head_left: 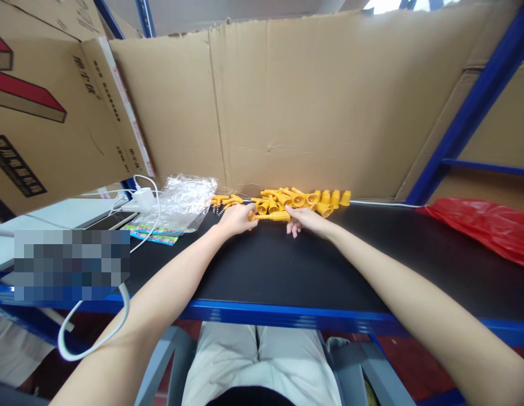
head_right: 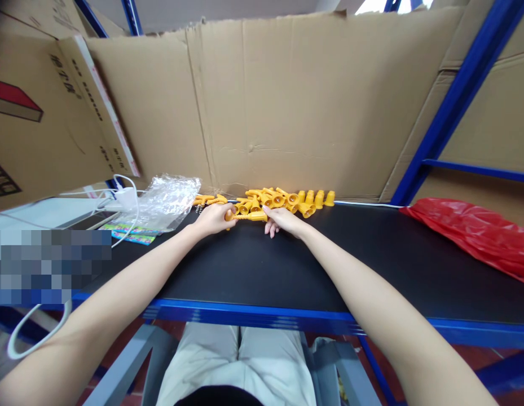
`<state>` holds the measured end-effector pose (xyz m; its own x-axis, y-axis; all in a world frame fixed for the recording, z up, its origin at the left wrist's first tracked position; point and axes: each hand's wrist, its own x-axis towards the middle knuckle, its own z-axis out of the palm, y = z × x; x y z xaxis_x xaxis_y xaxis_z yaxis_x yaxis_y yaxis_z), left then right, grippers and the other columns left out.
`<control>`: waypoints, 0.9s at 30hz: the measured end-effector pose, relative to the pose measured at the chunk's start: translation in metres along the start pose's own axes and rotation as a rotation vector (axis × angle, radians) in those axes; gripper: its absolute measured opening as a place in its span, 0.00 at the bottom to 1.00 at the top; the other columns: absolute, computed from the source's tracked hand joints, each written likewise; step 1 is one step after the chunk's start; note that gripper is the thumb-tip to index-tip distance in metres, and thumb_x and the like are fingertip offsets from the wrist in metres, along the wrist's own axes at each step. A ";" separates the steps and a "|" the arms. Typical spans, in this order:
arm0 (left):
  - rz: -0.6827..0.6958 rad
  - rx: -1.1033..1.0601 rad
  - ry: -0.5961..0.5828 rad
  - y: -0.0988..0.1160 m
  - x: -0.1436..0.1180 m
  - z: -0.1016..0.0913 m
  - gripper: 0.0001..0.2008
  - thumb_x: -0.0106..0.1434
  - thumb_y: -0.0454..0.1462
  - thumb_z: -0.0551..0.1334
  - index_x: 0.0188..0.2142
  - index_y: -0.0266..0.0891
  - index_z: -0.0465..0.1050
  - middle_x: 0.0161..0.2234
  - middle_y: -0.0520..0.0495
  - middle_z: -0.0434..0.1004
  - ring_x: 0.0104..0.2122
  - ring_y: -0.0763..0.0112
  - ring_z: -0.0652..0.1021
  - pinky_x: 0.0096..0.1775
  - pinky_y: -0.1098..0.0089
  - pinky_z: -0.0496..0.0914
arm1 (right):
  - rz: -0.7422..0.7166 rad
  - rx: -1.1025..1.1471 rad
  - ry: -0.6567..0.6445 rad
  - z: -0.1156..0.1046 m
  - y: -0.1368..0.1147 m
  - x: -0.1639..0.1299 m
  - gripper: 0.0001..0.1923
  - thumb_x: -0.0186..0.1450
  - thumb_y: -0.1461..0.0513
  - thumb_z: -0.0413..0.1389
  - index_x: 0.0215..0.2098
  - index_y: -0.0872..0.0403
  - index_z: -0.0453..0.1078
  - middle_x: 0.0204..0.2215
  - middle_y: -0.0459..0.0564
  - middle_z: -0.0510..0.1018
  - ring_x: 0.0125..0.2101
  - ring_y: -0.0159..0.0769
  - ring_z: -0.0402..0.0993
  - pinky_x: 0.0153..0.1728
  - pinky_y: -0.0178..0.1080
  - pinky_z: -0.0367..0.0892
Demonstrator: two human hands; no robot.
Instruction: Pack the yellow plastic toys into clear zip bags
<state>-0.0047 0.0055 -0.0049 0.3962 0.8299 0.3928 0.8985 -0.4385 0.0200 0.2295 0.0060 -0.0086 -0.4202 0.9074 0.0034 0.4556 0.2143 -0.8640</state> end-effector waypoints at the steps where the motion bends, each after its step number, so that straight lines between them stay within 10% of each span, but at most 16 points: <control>1: -0.005 -0.001 0.000 0.000 0.000 0.000 0.15 0.55 0.45 0.57 0.40 0.42 0.69 0.33 0.47 0.75 0.34 0.64 0.75 0.35 0.69 0.66 | -0.001 0.008 -0.004 0.000 0.000 0.000 0.27 0.64 0.45 0.38 0.27 0.57 0.64 0.23 0.54 0.76 0.18 0.28 0.69 0.22 0.33 0.63; 7: -0.023 0.000 0.000 0.001 0.000 -0.002 0.16 0.55 0.46 0.57 0.41 0.42 0.68 0.33 0.48 0.75 0.34 0.64 0.75 0.34 0.70 0.66 | -0.081 0.024 -0.033 -0.003 0.004 -0.002 0.20 0.59 0.52 0.55 0.44 0.55 0.59 0.31 0.50 0.77 0.22 0.27 0.70 0.23 0.33 0.62; 16: -0.018 0.009 0.019 -0.002 0.001 -0.001 0.15 0.56 0.45 0.57 0.41 0.43 0.68 0.34 0.48 0.75 0.35 0.64 0.76 0.34 0.70 0.66 | -0.068 -0.035 -0.021 -0.003 0.008 0.002 0.24 0.62 0.45 0.46 0.29 0.58 0.63 0.17 0.47 0.72 0.14 0.24 0.63 0.17 0.30 0.55; 23: -0.036 0.008 -0.017 0.002 0.001 -0.004 0.15 0.55 0.44 0.58 0.41 0.42 0.69 0.34 0.48 0.75 0.35 0.64 0.75 0.36 0.70 0.66 | -0.102 0.023 0.031 -0.002 0.009 0.001 0.26 0.56 0.53 0.58 0.49 0.55 0.58 0.33 0.50 0.75 0.21 0.26 0.70 0.20 0.31 0.62; 27: -0.011 0.010 -0.011 0.001 0.000 -0.003 0.15 0.54 0.44 0.58 0.41 0.42 0.69 0.34 0.48 0.75 0.35 0.63 0.76 0.34 0.70 0.66 | -0.131 0.068 0.023 -0.003 0.009 0.001 0.22 0.55 0.54 0.59 0.43 0.55 0.60 0.33 0.49 0.75 0.21 0.26 0.70 0.22 0.32 0.64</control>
<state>-0.0041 0.0043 -0.0021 0.3884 0.8383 0.3825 0.9046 -0.4260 0.0149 0.2353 0.0094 -0.0149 -0.4546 0.8813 0.1295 0.3430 0.3073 -0.8876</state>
